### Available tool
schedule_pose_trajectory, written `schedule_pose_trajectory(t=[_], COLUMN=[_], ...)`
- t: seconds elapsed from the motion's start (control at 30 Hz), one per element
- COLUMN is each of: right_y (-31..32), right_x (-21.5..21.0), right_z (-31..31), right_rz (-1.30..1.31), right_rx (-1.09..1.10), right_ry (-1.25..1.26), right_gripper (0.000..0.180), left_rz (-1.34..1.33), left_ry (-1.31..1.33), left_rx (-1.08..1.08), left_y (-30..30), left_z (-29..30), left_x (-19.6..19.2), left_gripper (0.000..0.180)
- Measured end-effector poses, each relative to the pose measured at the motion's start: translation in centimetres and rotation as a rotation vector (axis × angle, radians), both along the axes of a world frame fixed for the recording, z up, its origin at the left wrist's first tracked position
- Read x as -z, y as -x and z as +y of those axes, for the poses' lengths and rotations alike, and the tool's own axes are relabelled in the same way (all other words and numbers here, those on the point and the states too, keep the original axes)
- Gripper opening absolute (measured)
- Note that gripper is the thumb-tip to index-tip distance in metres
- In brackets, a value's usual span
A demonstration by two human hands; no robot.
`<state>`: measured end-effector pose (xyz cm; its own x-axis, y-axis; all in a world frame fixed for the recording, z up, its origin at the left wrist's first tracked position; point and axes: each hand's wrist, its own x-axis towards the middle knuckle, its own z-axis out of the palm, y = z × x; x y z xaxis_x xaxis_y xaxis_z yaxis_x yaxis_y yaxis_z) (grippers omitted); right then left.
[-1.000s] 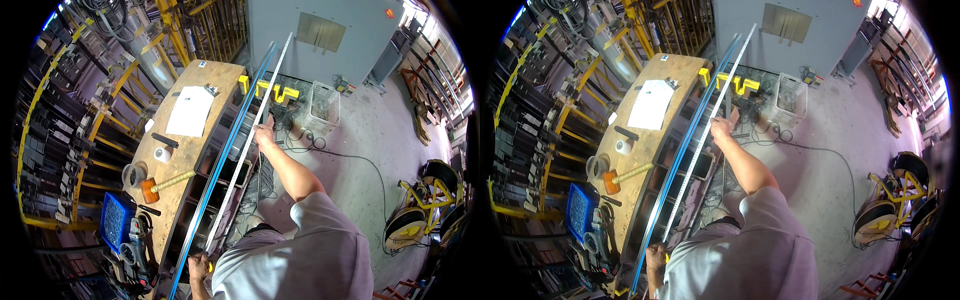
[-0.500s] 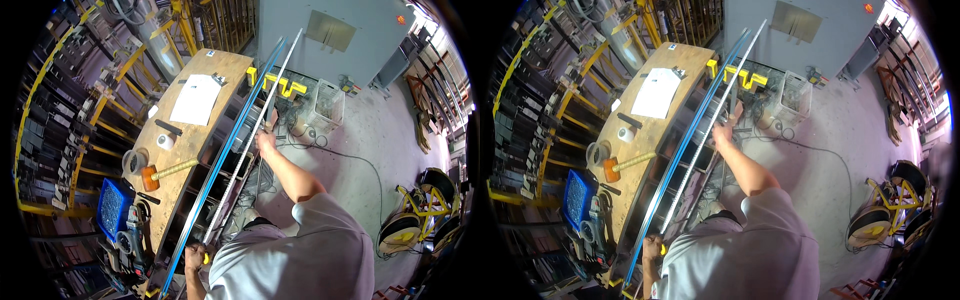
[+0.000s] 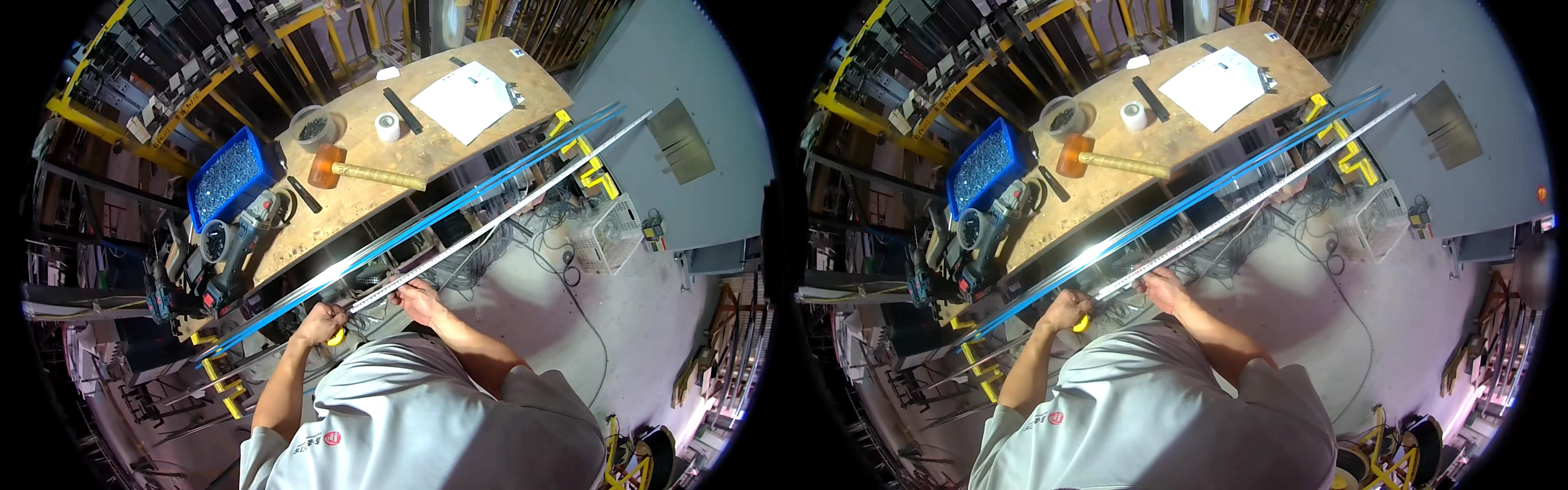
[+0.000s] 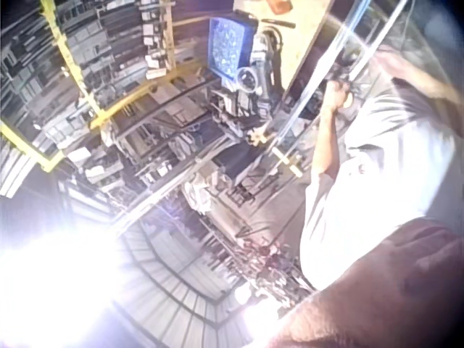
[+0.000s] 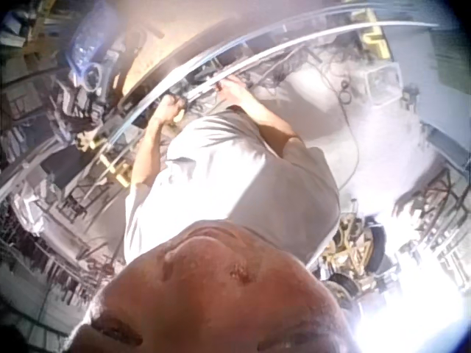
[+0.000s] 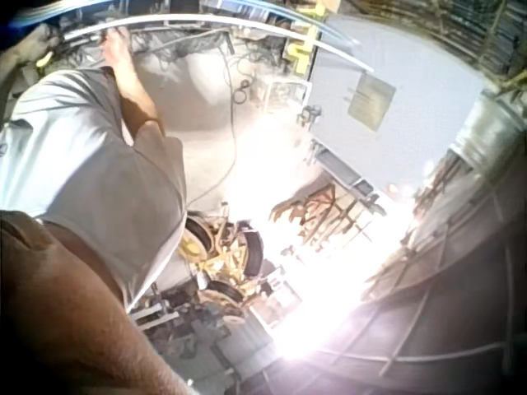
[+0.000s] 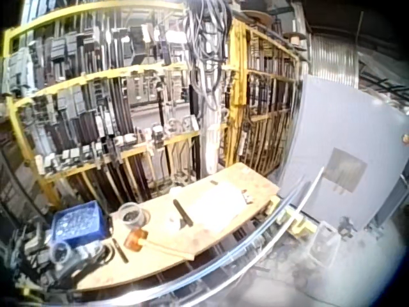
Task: The person measures a metal bar with a tape measure, marks it with a pen, and then cuts it using an angle grinder. After cutting, they carry the metal bars across the workshop and place them with other metal pieces.
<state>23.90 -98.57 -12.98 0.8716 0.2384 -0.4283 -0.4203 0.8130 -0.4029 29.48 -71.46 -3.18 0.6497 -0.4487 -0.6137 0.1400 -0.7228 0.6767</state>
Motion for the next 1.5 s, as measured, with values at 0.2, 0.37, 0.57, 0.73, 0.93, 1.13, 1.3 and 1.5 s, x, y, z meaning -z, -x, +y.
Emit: schedule_pose_trajectory(t=[0.2,0.37,0.57,0.73,0.93,1.13,1.3,1.5], right_y=[0.0,-1.4,-1.7,-4.0,-5.4,-6.1,-6.7,-5.3], right_x=[0.4,-0.9,3.3,1.6,2.5,6.6,4.6,0.2], right_z=[0.1,-2.2,-11.8,-12.3,-11.6,-20.5,-21.6,-17.9], right_rz=[-0.052,0.049,0.037,-0.011,0.113,0.196,0.195,0.614], right_rx=[0.098,0.316,0.294,0.318,0.359,0.298,0.183,0.593], right_ry=[0.124,0.164,0.245,0.388,0.486,0.537,0.567,1.064], right_gripper=[0.017,0.008,0.009,0.008,0.015,0.017,0.020,0.015], left_rz=[-0.085,-0.217,-0.220,-0.288,-0.143,-0.194,-0.153,-0.259], left_ry=[0.111,-0.040,-0.241,-0.314,-0.428,-0.306,-0.289,-0.306], left_rx=[-0.046,-0.031,-0.150,-0.264,-0.418,-0.340,-0.316,-0.177], left_y=[0.3,1.8,4.8,7.6,11.8,12.2,13.2,11.4], left_z=[-0.7,3.5,18.8,32.2,45.9,52.3,54.6,54.1], left_x=[-0.5,-3.9,-4.7,-5.2,-5.1,-2.6,-1.4,-1.5], left_gripper=[0.028,0.018,0.028,0.020,0.020,0.022,0.024,0.029])
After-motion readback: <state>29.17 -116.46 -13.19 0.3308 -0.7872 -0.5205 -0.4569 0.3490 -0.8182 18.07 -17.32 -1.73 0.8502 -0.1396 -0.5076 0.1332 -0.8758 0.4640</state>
